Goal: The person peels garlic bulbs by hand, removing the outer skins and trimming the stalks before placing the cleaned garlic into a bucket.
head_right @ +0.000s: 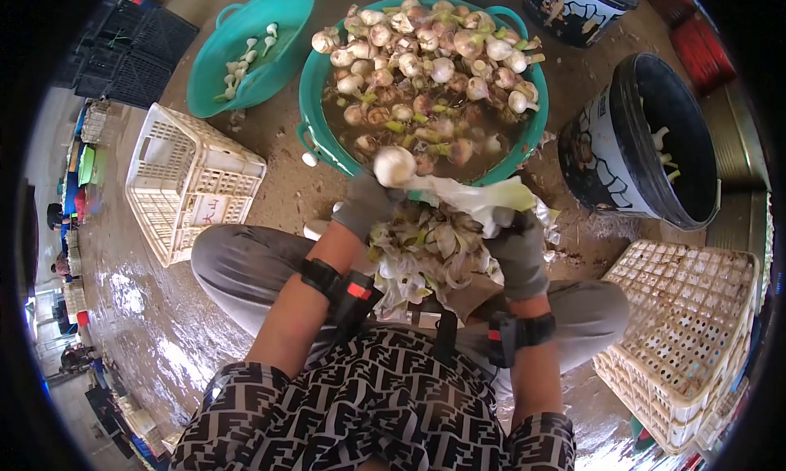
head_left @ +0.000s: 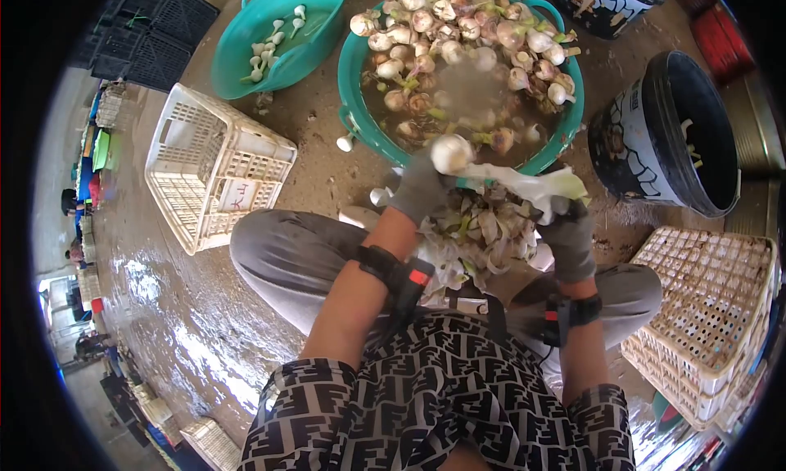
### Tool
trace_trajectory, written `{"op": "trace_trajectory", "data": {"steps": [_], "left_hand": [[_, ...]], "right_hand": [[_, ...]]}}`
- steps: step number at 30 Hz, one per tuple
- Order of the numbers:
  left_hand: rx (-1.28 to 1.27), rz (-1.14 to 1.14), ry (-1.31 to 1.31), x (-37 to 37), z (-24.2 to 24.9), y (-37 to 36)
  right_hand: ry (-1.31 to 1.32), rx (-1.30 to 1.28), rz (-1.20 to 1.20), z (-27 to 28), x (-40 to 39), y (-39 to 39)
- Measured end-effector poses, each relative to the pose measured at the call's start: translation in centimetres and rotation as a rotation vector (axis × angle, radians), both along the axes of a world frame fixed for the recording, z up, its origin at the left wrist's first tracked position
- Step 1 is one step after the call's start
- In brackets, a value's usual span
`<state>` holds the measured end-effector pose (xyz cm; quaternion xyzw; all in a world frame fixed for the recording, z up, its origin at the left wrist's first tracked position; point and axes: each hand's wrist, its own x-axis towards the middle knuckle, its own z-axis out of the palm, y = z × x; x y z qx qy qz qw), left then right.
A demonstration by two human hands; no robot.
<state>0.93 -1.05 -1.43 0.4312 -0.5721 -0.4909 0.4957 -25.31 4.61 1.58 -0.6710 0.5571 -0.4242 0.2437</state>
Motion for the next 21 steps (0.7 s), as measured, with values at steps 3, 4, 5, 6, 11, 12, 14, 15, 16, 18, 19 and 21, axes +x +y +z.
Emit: {"op": "trace_trajectory", "data": {"steps": [3,4,5,6,11,12,14,15,16,18,19,21], "left_hand": [[0.426,0.073,0.487,1.7,-3.3,-1.9],[0.273,0.274,0.034,1.6,-2.9,-2.2],[0.536,0.314,0.472,1.9,-2.6,-2.3],[0.788,0.340,0.916,1.4,0.0,-2.1],[0.660,0.177,0.352,0.9,-1.7,-0.6],[0.733,0.216,0.399,-0.2,-1.0,-0.3],[0.608,-0.101,0.100,-1.9,1.5,0.9],[0.553,-0.141,0.069,-2.7,2.3,1.1],[0.498,-0.179,0.039,-3.5,2.7,1.2],[0.402,-0.165,-0.172,-3.2,2.5,0.9],[0.353,-0.115,-0.354,-2.3,2.0,-0.2],[0.303,-0.071,-0.868,-0.7,3.3,-1.6]], "right_hand": [[0.056,-0.068,0.043,0.2,-1.2,0.8],[-0.085,-0.012,0.093,0.6,-0.9,1.1],[-0.189,0.026,0.145,1.1,-0.7,1.7],[-0.294,0.063,0.193,2.4,-0.4,1.9],[0.522,0.537,0.292,1.5,2.4,-0.7],[0.156,0.575,0.292,0.7,3.0,-1.3],[-0.585,0.631,0.259,-0.3,4.4,-1.9],[-0.463,0.518,0.319,-0.9,4.8,-2.0],[-0.616,0.528,0.332,-2.1,4.1,-2.4],[-0.973,0.546,0.378,-3.3,0.5,-3.8],[-1.176,0.551,0.414,-3.1,-1.3,-4.6],[-1.691,0.512,0.517,4.4,-5.7,-6.6]]}}
